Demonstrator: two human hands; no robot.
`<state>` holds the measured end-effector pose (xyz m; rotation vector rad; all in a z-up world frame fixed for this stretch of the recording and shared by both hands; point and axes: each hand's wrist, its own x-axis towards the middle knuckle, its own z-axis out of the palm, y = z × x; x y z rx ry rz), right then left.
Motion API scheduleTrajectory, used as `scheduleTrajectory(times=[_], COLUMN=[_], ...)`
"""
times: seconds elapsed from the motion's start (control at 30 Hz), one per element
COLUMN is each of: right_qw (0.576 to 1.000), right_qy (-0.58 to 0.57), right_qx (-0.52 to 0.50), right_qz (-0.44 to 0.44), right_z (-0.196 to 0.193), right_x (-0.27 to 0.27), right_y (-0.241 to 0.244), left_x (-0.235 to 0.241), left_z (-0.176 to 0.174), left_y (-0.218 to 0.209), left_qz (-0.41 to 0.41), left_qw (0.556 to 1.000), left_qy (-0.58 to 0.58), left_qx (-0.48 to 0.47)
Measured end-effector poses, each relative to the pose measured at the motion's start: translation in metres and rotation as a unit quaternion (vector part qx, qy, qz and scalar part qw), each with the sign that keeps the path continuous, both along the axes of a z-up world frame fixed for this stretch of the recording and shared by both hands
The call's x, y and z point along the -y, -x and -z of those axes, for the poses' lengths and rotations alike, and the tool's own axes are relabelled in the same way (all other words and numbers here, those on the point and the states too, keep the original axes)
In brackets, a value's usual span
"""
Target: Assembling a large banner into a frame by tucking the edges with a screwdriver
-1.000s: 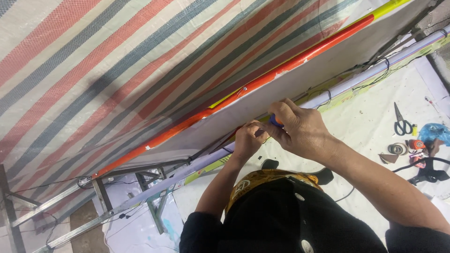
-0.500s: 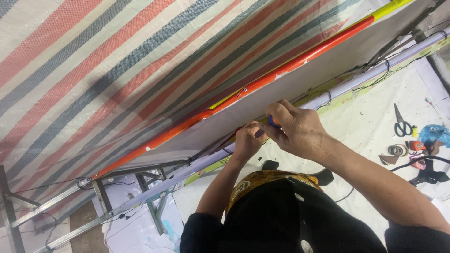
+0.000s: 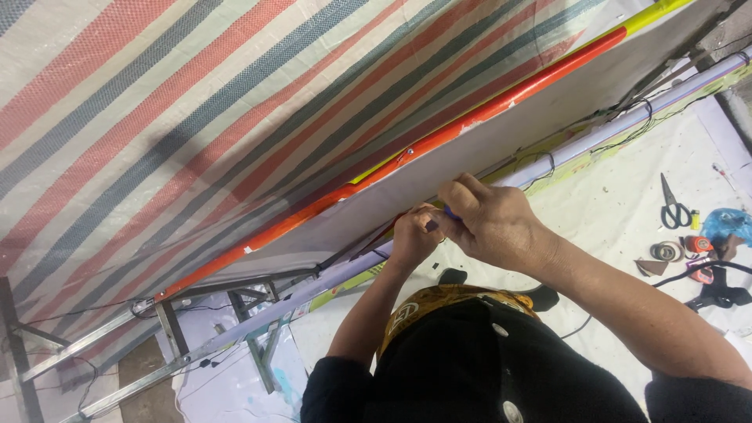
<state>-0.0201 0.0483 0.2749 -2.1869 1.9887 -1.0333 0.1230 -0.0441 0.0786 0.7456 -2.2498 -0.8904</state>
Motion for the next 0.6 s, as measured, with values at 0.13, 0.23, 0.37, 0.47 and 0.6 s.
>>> scheduleTrajectory(times=[0.13, 0.23, 0.37, 0.47, 0.6], right_qw=[0.998, 0.996, 0.992, 0.989, 0.973], right_qy=[-0.023, -0.035, -0.088, -0.119, -0.201], right_qx=[-0.049, -0.068, -0.069, -0.077, -0.092], right_qz=[-0.025, -0.046, -0.051, -0.047, -0.057], right_z=[-0.022, -0.026, -0.024, -0.023, -0.042], right_x=[0.006, 0.007, 0.003, 0.0, -0.004], right_y=[-0.008, -0.01, -0.006, -0.004, -0.005], left_x=[0.001, 0.001, 0.001, 0.001, 0.001], left_z=[0.0, 0.001, 0.001, 0.002, 0.002], left_y=[0.0, -0.001, -0.003, -0.004, -0.003], left_qz=[0.003, 0.005, 0.005, 0.009, 0.017], left_qw=[1.0, 1.0, 1.0, 1.0, 1.0], left_qy=[0.003, 0.006, 0.01, 0.013, 0.017], left_qx=[0.002, 0.004, 0.008, 0.01, 0.013])
